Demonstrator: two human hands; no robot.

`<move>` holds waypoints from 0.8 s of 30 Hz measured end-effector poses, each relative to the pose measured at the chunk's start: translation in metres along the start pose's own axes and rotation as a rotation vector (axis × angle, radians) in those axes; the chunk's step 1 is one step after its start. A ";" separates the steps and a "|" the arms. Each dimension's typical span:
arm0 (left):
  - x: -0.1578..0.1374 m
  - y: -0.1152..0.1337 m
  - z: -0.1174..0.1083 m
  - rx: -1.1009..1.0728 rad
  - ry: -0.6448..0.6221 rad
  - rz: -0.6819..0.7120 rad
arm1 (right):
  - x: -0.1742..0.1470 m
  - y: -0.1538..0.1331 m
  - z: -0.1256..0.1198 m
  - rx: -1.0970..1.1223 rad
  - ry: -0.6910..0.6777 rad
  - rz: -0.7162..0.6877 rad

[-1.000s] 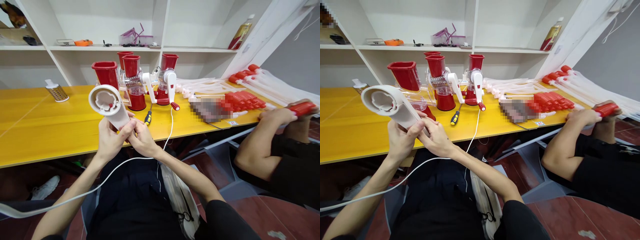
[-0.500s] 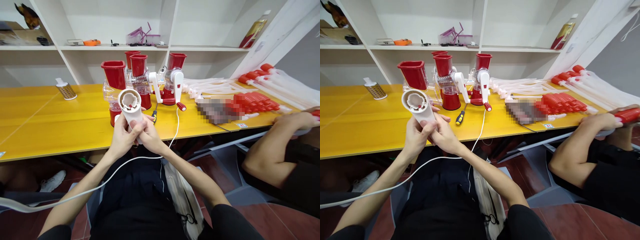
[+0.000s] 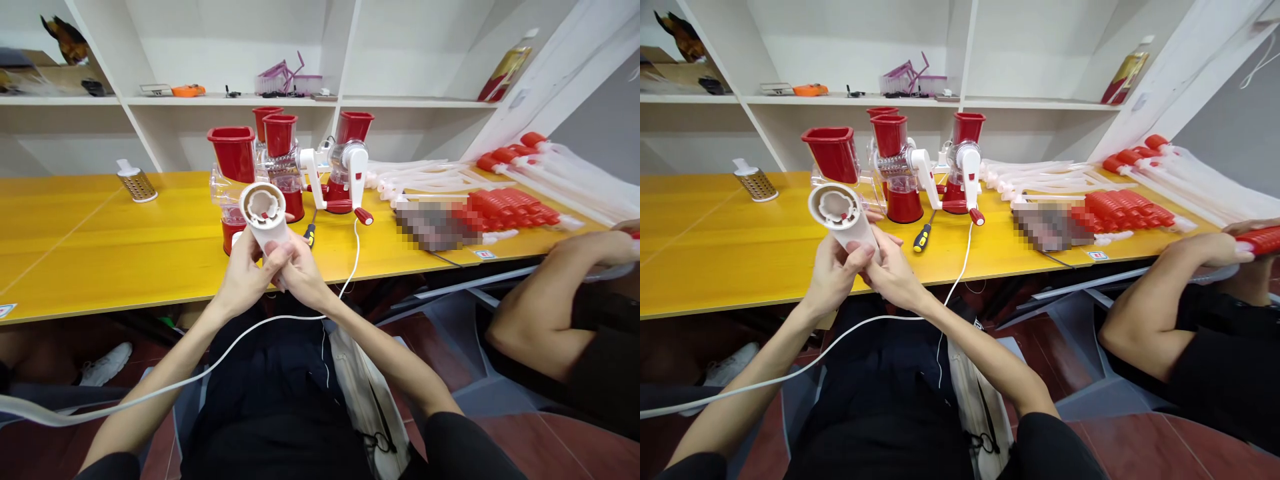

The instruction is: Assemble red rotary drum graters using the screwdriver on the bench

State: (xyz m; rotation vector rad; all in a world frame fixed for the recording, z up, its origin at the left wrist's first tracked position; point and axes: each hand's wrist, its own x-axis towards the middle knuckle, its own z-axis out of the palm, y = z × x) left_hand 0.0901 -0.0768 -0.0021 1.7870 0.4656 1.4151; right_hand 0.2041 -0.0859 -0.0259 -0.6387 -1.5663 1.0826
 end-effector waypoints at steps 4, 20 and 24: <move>0.005 0.006 -0.008 0.020 0.064 0.020 | 0.001 -0.007 -0.007 0.123 -0.013 0.018; 0.002 -0.006 -0.011 0.085 0.074 0.080 | 0.003 0.002 -0.003 0.030 0.053 -0.021; 0.008 -0.001 -0.022 0.084 -0.032 0.068 | 0.002 0.001 -0.003 0.082 0.007 0.000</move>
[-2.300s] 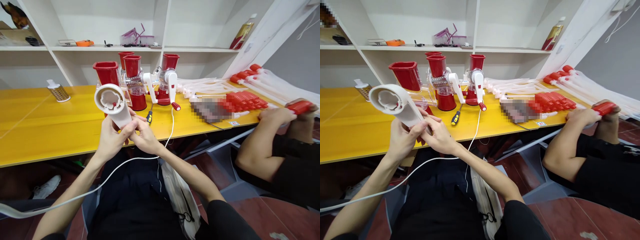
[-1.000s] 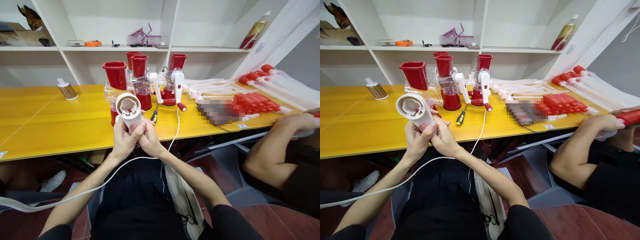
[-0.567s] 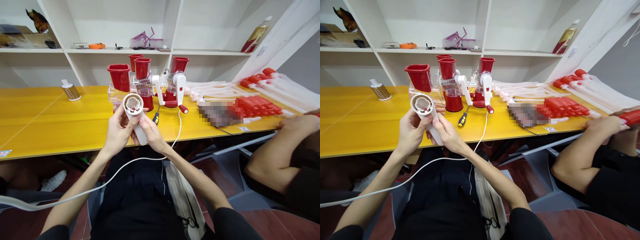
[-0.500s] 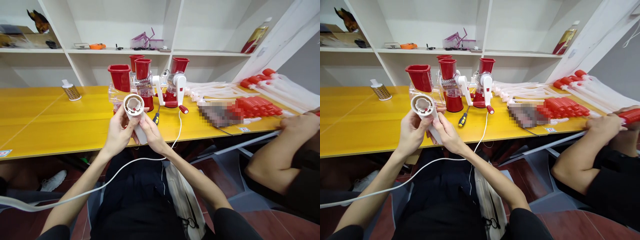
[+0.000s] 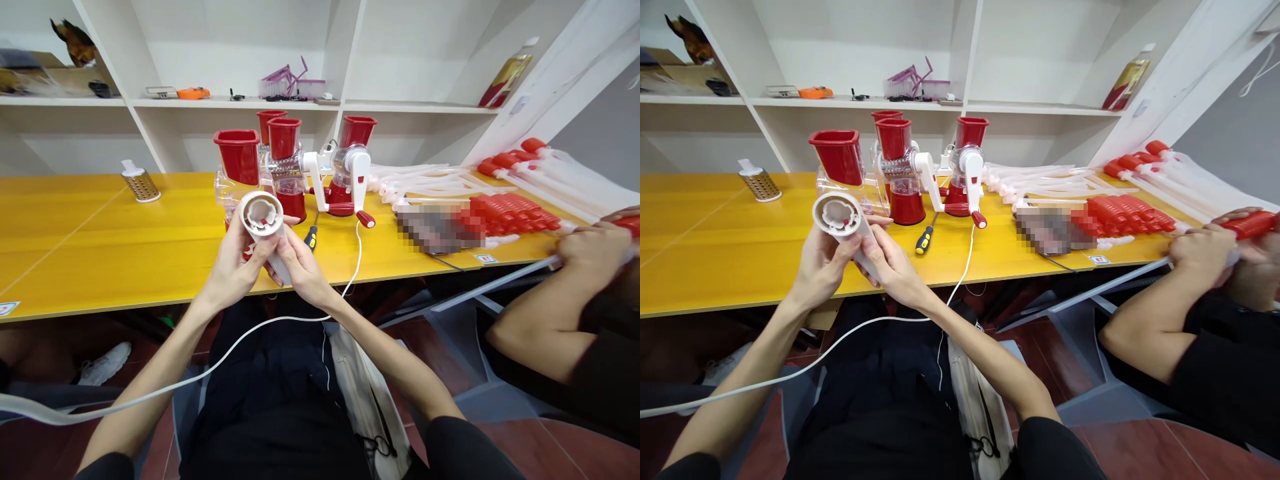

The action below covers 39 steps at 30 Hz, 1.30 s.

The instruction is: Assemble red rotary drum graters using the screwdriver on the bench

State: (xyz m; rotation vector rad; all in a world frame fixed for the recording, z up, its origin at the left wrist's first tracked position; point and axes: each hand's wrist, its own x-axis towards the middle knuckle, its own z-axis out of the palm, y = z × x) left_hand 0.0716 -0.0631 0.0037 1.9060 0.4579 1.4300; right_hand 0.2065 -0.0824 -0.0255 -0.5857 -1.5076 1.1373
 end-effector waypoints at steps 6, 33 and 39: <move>0.000 0.004 -0.008 0.041 0.068 0.063 | -0.002 0.010 -0.008 -0.148 0.008 -0.066; 0.000 0.018 -0.020 0.477 0.126 0.395 | -0.006 -0.002 -0.007 -0.526 0.246 -0.225; 0.000 0.017 -0.021 0.560 0.151 0.277 | -0.006 -0.005 -0.005 -0.569 0.310 -0.248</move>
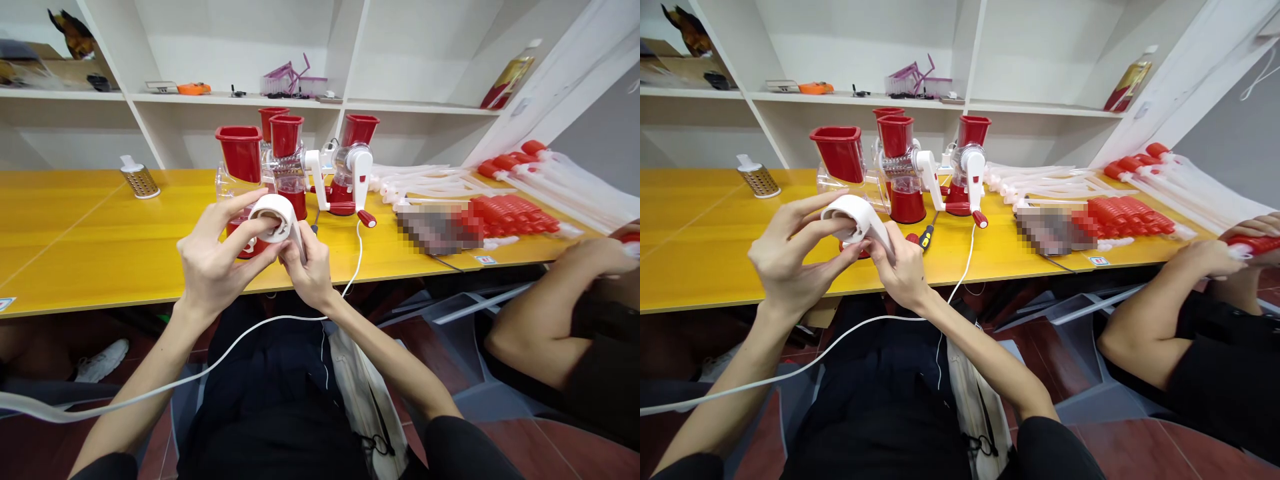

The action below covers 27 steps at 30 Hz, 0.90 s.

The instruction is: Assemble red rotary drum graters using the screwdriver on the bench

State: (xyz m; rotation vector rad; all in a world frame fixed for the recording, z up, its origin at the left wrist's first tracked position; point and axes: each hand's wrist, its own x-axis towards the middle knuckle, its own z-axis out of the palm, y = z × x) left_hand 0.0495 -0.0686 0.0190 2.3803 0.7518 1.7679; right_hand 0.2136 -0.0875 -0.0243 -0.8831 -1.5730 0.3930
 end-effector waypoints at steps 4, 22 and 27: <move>-0.003 0.002 0.001 0.099 -0.008 0.045 | 0.000 0.003 0.001 -0.017 0.035 -0.009; -0.005 0.006 0.008 0.304 0.053 0.232 | 0.002 0.008 0.002 -0.031 0.034 -0.005; -0.005 0.003 0.009 0.334 0.074 0.262 | -0.001 0.009 0.006 0.074 0.043 0.109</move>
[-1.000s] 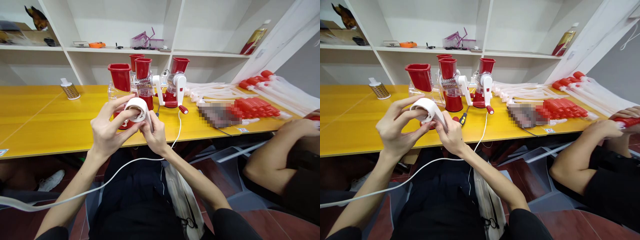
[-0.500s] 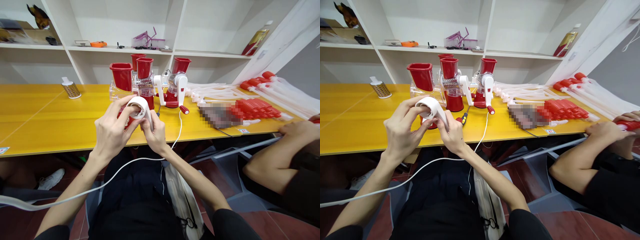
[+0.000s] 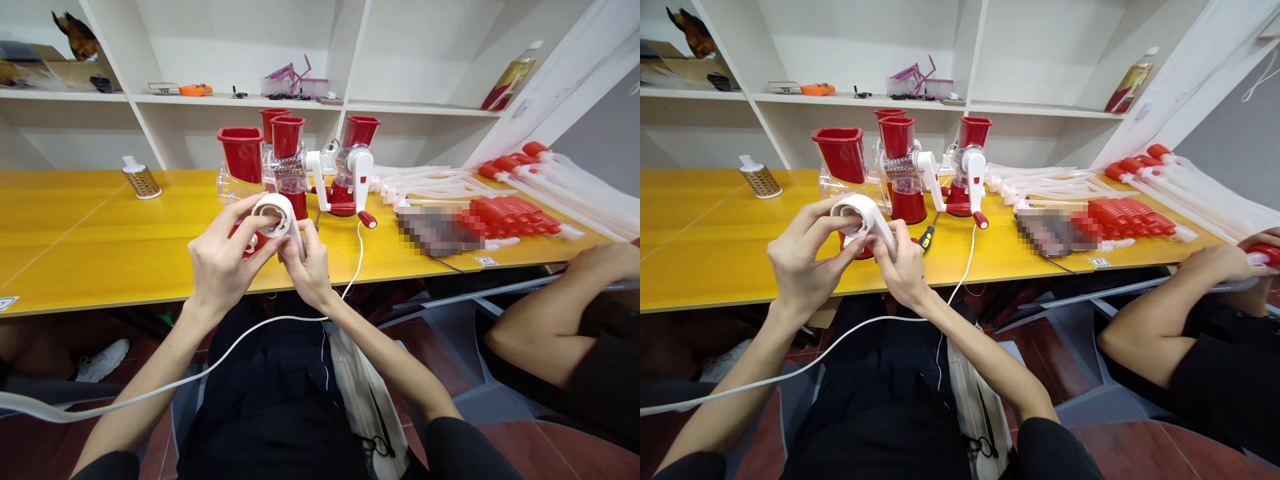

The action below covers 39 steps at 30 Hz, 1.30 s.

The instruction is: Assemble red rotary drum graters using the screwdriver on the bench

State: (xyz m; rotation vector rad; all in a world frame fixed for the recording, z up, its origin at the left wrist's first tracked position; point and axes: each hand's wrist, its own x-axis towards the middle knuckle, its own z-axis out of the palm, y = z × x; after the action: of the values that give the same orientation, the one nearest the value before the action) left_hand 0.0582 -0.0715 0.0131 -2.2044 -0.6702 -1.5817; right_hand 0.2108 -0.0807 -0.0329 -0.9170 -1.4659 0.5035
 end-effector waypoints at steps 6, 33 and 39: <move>0.000 -0.001 0.001 0.018 -0.002 -0.002 | 0.000 0.001 -0.001 0.053 -0.011 0.043; 0.002 0.007 -0.006 0.115 -0.065 -0.079 | 0.001 0.001 -0.002 0.110 -0.042 0.037; 0.002 0.008 -0.006 0.133 -0.138 -0.104 | 0.002 0.004 0.000 0.046 -0.039 0.044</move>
State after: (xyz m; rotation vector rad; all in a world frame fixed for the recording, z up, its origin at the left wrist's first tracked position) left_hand 0.0586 -0.0812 0.0167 -2.2259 -0.9171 -1.3975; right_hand 0.2122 -0.0771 -0.0350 -0.9088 -1.4664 0.5880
